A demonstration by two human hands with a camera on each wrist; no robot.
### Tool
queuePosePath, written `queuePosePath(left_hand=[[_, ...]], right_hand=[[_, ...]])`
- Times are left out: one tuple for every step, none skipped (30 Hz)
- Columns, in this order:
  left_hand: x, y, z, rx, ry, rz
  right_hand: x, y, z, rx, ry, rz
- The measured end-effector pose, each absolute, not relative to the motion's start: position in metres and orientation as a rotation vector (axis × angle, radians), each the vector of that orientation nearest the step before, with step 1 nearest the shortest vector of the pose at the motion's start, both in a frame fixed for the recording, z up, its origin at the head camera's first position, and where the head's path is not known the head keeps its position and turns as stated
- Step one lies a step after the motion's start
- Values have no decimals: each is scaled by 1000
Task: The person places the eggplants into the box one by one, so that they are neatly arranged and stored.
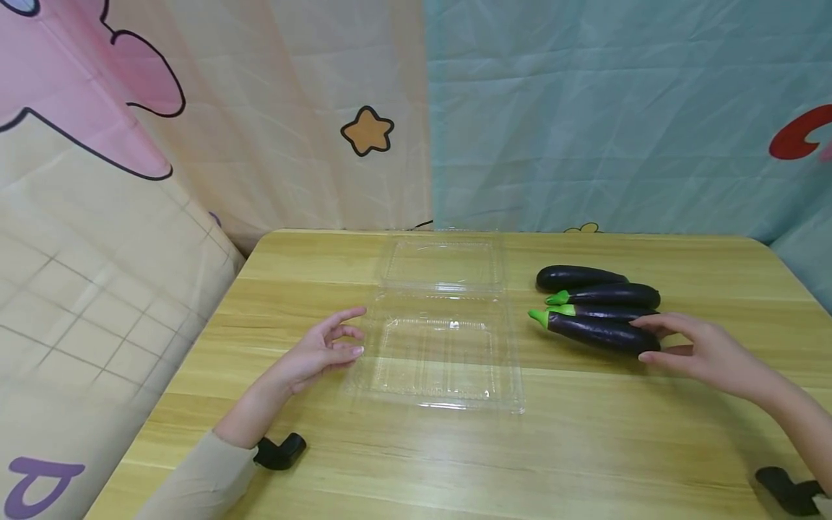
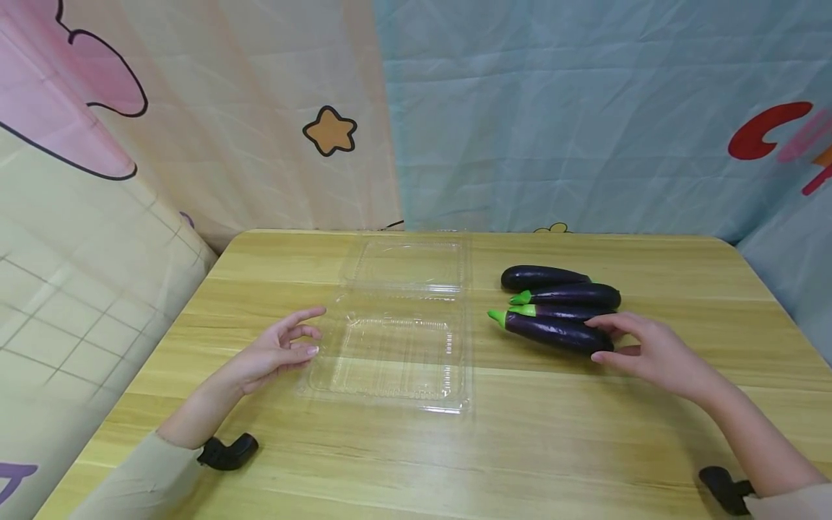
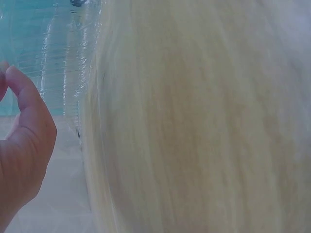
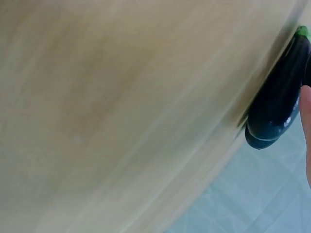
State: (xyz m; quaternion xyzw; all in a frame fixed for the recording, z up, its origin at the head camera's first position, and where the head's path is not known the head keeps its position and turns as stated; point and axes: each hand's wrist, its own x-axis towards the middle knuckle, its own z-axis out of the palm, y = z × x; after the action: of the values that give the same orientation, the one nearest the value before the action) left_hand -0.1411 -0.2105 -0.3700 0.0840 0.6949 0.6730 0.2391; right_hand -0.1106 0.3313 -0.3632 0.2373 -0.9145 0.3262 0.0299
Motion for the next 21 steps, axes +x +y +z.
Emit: queuePosePath(left_hand=[[-141,-211,-370,230,1903,1842],[-141,-211,-370,230,1902,1842],[-141,-211,-370,229,1901,1842],[-141,-211,-370,229,1900,1842],[-141,-211,-370,229,1899,1841],[-141,-211,-370,228,1899,1841],[-142,-211,-370,228,1898,1841],[-142,-211,-370,226,1894,1842],[-142,-211,-370,224,1893,1842],[-142,-211,-370,223,1893,1842],[-142,-211,-370,220,1892,1842],[-142,-211,-370,219,1891,1842],[-142,-211,-370,218,1891,1841],[-141,-211,-370,217,1892,1840],[-141,-211,-369,217,1893,1838],[-142,-211,-369,218,1893,1837],[-142,-211,-369,219,1894,1836],[-142,-211,-369,220,1895,1835],[-141,-210,-369,220,1896,1833],[-142,-210,-369,219,1896,1833],[-142,-210,-369,220,1896,1832]], right_hand=[[-111,331,-362,731,-2825,1009],[-111,330,-361,732,-2829,1011],[-112,330,-360,732,-2833,1011],[-112,329,-359,732,-2837,1016],[-112,329,-357,733,-2839,1021],[-113,328,-356,733,-2840,1026],[-113,327,-355,734,-2839,1036],[-113,327,-354,736,-2839,1048],[-113,326,-353,735,-2841,1058],[-113,325,-352,737,-2842,1066],[-113,325,-351,740,-2843,1074],[-112,324,-349,743,-2844,1083],[-112,322,-348,747,-2845,1085],[-112,321,-347,751,-2845,1085],[-112,320,-346,756,-2844,1079],[-112,318,-345,760,-2843,1074],[-112,317,-343,763,-2842,1072],[-113,315,-342,764,-2841,1069],[-113,313,-341,763,-2843,1061],[-113,311,-339,761,-2844,1057],[-114,309,-338,763,-2844,1058]])
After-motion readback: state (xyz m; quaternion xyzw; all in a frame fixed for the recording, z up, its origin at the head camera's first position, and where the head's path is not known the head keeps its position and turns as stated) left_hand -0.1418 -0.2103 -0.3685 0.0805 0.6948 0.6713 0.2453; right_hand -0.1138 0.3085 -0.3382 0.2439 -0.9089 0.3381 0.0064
